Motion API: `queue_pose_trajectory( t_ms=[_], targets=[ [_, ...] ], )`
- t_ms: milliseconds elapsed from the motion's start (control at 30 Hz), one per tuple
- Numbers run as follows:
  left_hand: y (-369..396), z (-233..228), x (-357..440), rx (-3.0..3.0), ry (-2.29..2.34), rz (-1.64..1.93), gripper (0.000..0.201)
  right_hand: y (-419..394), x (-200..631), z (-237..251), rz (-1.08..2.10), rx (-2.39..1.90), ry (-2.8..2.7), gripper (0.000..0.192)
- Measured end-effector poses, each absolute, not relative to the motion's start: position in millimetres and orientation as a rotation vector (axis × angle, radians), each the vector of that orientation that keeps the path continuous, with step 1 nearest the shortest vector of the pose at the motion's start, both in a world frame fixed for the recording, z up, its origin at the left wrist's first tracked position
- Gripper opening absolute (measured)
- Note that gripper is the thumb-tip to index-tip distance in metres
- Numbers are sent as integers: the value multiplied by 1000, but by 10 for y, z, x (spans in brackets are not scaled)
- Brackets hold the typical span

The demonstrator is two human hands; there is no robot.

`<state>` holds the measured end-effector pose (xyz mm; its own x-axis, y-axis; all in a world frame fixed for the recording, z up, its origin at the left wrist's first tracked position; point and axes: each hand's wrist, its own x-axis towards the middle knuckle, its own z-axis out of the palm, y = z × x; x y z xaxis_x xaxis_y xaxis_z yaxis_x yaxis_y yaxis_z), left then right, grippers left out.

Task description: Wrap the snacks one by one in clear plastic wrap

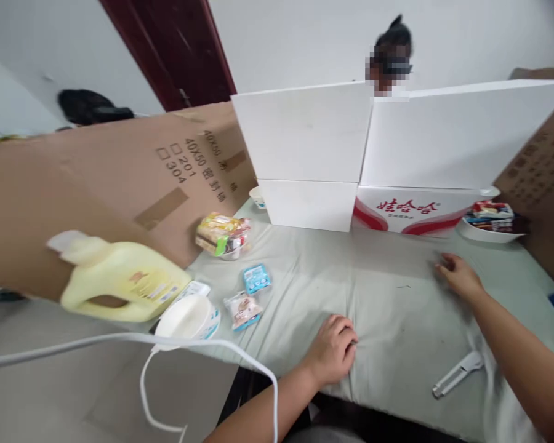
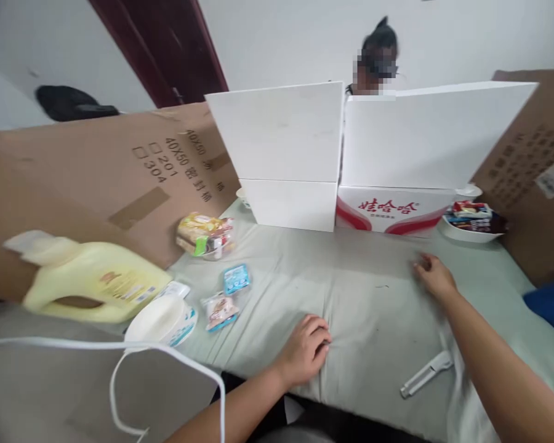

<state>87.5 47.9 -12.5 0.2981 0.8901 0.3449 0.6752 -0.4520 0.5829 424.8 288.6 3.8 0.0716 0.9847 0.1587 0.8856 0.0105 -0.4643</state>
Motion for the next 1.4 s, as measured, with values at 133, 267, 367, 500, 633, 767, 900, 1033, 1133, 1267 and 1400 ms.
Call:
queue_pose_trajectory(
  t_ms=[133, 267, 367, 500, 633, 767, 900, 1033, 1133, 1267, 1400],
  targets=[
    [489, -187, 878, 2248, 1409, 934, 14, 2210, 4153, -245, 482, -1823, -2004, 54],
    [462, -229, 900, 2155, 1436, 969, 22, 1463, 4239, -518, 167, -1460, -2215, 51],
    [532, -86, 817, 2064, 1421, 951, 32, 1113, 4354, -593, -37, -1405, -2266, 49],
    [901, 400, 355, 2009, 1788, 812, 33, 983, 4403, -532, -134, -1414, -2222, 45],
    [1375, 844, -441, 1566, 2494, 611, 42, 997, 4351, -489, -186, -1400, -2206, 45],
    [1596, 955, -1128, 1174, 2763, 516, 48, 1000, 4328, -523, -213, -1391, -2178, 46],
    [1630, 904, -1370, 1085, 2789, 448, 37, 995, 4320, -542, -212, -1417, -2164, 46],
    [1681, 871, -1176, 1200, 2746, 472, 29, 995, 4295, -525, -205, -1433, -2151, 45],
    [1688, 827, -806, 1389, 2632, 496, 24, 997, 4284, -517, -211, -1416, -2149, 43],
    [1489, 701, -168, 1640, 2415, 493, 27, 1004, 4314, -541, -185, -1430, -2147, 44],
    [1054, 564, 375, 1811, 2223, 514, 31, 1027, 4309, -512, -101, -1550, -2126, 46]
  ],
)
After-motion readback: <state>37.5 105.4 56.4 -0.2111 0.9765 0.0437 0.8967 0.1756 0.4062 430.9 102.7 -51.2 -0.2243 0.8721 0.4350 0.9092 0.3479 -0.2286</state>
